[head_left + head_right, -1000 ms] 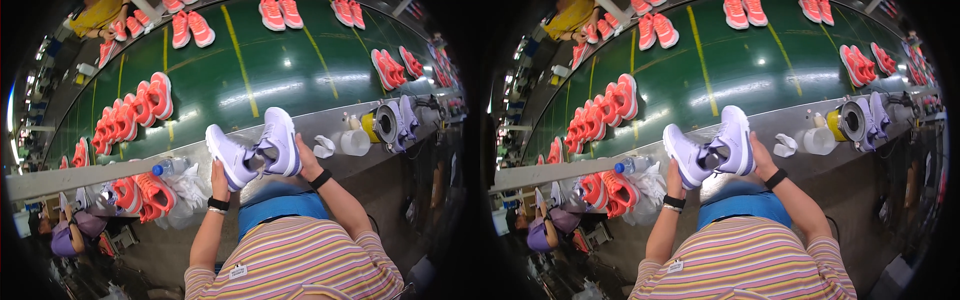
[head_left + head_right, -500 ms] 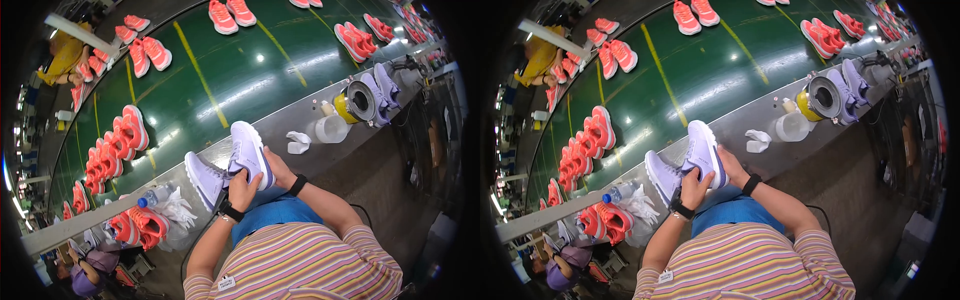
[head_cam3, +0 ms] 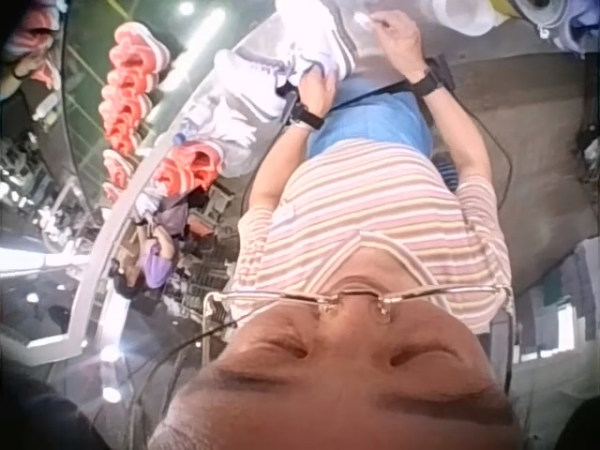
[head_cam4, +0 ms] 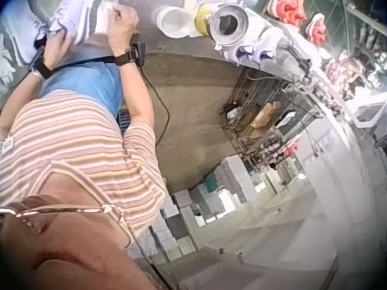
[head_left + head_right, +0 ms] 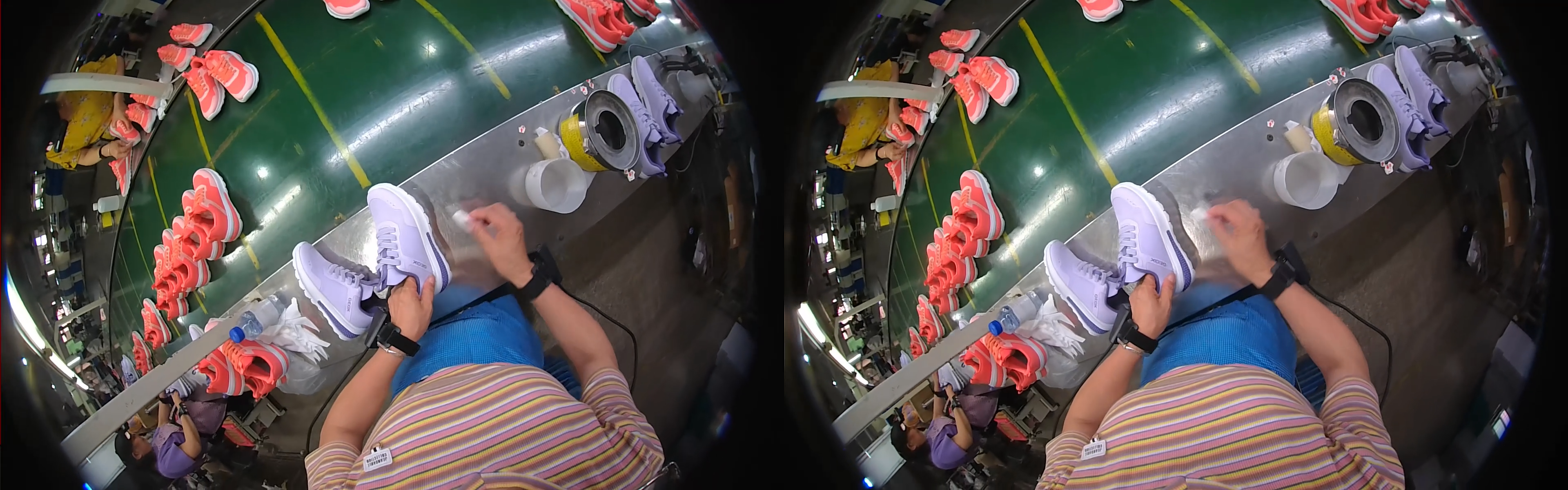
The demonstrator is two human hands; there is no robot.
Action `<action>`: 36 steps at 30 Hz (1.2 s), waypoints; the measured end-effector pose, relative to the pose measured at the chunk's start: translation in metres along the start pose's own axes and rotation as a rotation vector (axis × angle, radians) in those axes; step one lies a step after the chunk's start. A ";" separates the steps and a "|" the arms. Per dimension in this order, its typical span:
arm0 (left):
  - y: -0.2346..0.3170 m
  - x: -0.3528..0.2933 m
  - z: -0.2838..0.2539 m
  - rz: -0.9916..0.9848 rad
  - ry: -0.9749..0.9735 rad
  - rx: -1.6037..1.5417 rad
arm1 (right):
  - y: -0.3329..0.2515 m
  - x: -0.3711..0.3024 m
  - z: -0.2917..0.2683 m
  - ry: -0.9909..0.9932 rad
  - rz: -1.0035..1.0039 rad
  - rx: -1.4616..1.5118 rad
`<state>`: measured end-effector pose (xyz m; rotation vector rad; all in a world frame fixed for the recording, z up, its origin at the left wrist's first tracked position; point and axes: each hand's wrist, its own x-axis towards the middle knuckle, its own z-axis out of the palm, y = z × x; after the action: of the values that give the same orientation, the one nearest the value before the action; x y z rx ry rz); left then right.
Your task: Inspecting and cleaning finished athletic shoes on a production line.
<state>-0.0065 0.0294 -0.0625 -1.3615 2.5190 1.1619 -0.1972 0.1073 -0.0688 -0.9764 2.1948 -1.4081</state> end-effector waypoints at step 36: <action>-0.014 -0.003 -0.004 0.021 0.009 -0.173 | -0.026 -0.029 0.050 -0.112 -0.298 -0.074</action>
<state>0.0067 0.0240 -0.0665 -1.3807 2.4953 1.4101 -0.1370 0.0885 -0.0696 -1.4217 2.0969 -1.3632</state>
